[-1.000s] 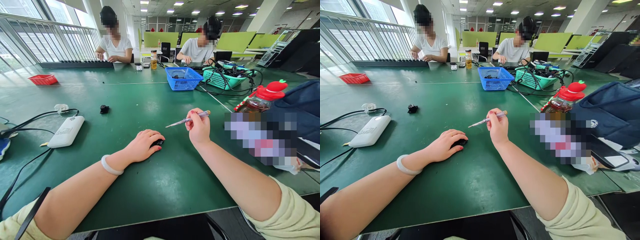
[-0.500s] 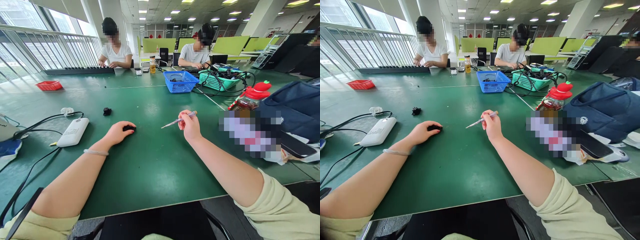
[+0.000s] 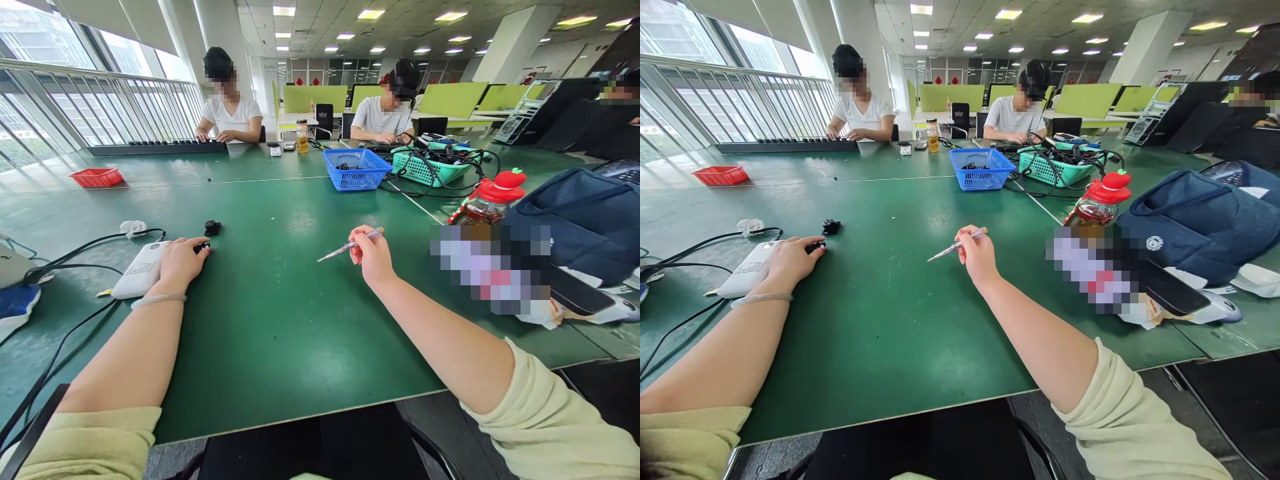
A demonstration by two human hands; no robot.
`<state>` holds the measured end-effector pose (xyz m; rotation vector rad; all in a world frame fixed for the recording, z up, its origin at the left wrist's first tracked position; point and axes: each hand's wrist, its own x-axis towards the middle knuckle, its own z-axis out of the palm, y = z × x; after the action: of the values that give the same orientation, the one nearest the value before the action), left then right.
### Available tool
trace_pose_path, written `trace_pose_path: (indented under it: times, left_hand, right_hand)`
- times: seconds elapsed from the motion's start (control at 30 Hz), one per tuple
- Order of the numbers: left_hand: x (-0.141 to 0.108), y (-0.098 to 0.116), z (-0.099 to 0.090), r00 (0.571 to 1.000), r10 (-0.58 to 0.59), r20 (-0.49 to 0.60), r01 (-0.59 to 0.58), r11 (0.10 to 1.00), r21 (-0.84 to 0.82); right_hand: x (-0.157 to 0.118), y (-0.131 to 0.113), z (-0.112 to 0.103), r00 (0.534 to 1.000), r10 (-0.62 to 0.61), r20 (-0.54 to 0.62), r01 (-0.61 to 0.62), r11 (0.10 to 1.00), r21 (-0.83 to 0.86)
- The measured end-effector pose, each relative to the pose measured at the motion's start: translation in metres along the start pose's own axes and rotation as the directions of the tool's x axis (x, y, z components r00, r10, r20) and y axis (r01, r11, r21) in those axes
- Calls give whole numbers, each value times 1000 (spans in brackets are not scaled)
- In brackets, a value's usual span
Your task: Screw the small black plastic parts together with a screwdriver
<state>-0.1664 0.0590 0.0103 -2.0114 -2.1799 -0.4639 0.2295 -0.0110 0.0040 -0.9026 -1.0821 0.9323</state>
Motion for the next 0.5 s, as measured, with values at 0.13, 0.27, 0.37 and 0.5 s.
trace_pose_path:
  times: [0.13,0.27,0.37,0.5]
  left_hand:
    - [1,2,4,997,48,-65,-46,999,25]
    - [-1,11,-2,991,73,-110,-77,996,-39]
    - [-5,17,-9,986,15,-163,-46,981,-191]
    - [-7,14,-15,963,-111,-247,12,929,-371]
  right_hand:
    - [-1,-1,1,1000,7,0,-7,1000,-13]
    - [-1,-1,0,1000,8,-9,-9,1000,-6]
    - [-1,-1,0,1000,6,-5,-6,1000,-12]
    - [-1,-1,-1,1000,0,2,0,1000,-17]
